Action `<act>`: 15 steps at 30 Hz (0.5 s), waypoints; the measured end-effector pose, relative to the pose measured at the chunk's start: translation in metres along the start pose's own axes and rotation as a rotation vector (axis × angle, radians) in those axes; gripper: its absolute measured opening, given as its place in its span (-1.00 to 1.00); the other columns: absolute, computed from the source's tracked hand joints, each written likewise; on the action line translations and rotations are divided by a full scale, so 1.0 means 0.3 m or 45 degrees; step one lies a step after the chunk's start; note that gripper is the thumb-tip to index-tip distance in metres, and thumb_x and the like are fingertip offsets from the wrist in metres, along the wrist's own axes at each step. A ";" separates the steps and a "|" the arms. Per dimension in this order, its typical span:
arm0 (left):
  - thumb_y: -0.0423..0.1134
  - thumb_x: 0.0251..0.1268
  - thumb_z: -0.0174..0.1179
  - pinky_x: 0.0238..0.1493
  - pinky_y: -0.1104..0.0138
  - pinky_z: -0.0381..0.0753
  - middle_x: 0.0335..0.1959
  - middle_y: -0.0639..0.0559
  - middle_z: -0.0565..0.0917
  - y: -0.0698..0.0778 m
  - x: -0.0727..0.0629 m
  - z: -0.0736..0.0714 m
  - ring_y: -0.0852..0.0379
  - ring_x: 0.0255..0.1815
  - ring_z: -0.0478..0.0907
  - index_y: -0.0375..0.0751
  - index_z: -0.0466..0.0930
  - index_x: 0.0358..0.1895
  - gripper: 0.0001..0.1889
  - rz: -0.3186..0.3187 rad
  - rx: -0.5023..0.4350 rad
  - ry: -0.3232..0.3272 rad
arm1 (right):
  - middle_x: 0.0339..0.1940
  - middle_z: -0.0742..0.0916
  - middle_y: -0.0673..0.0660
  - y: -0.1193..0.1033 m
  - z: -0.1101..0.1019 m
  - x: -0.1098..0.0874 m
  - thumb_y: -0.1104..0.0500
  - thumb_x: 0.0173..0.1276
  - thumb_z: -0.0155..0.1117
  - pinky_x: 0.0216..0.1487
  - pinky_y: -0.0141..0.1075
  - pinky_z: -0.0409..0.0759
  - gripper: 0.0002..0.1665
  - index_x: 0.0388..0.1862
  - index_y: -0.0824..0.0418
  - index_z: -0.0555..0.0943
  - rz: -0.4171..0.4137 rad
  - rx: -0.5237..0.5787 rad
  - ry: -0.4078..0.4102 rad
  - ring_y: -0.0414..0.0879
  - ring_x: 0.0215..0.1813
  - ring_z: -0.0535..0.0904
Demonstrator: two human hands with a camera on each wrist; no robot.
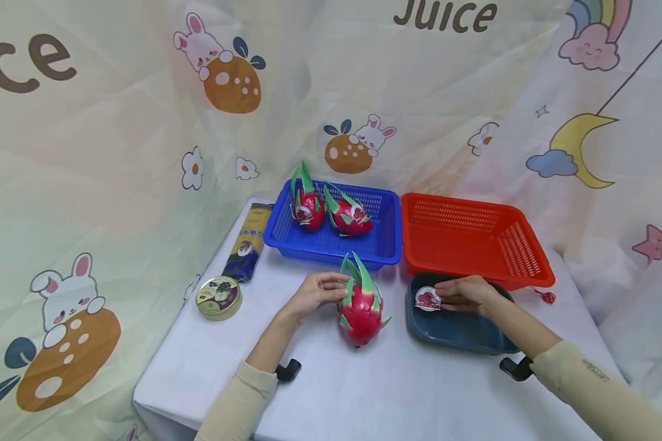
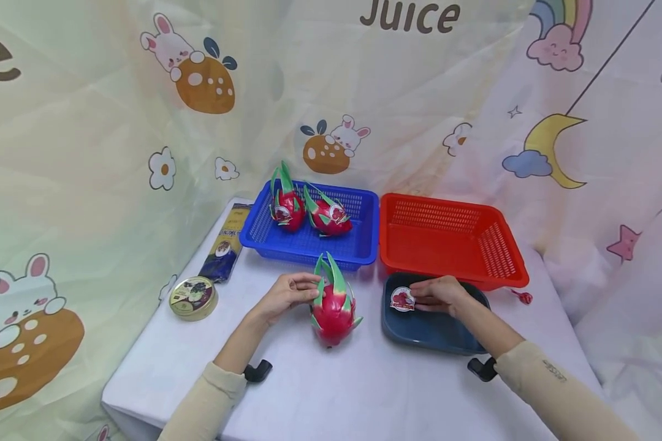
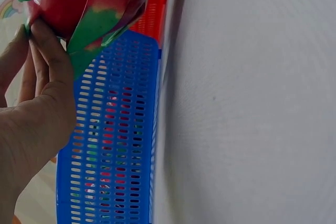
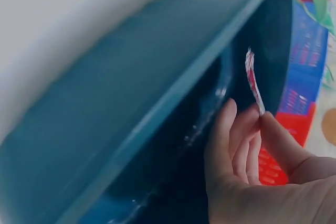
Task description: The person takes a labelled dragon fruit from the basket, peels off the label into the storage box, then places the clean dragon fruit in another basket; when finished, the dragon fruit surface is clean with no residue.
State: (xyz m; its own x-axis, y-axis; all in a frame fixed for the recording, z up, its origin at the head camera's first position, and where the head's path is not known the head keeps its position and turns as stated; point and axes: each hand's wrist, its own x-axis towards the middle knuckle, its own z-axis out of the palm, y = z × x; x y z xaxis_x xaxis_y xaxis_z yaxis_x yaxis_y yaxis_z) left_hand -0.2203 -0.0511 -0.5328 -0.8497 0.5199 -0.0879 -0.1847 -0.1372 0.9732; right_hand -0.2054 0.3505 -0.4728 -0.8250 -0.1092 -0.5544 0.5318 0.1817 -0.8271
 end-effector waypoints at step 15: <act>-0.31 0.38 0.40 0.13 0.22 0.73 -0.02 -0.06 0.81 0.007 -0.003 0.005 0.13 -0.06 0.76 -0.35 0.63 0.28 -0.56 -0.003 0.032 -0.026 | 0.21 0.69 0.47 0.051 0.010 0.035 0.37 0.61 0.04 0.23 0.09 0.64 -0.54 0.35 0.64 0.44 -0.069 -0.216 -0.009 0.23 0.20 0.71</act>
State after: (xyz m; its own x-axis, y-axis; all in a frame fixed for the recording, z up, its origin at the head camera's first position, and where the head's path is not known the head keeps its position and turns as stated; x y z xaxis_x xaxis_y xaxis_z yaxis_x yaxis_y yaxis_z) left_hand -0.2192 -0.0504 -0.5303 -0.8388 0.5376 -0.0861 -0.1741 -0.1150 0.9780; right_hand -0.2053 0.3492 -0.4915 -0.8498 -0.1304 -0.5107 0.4463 0.3375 -0.8288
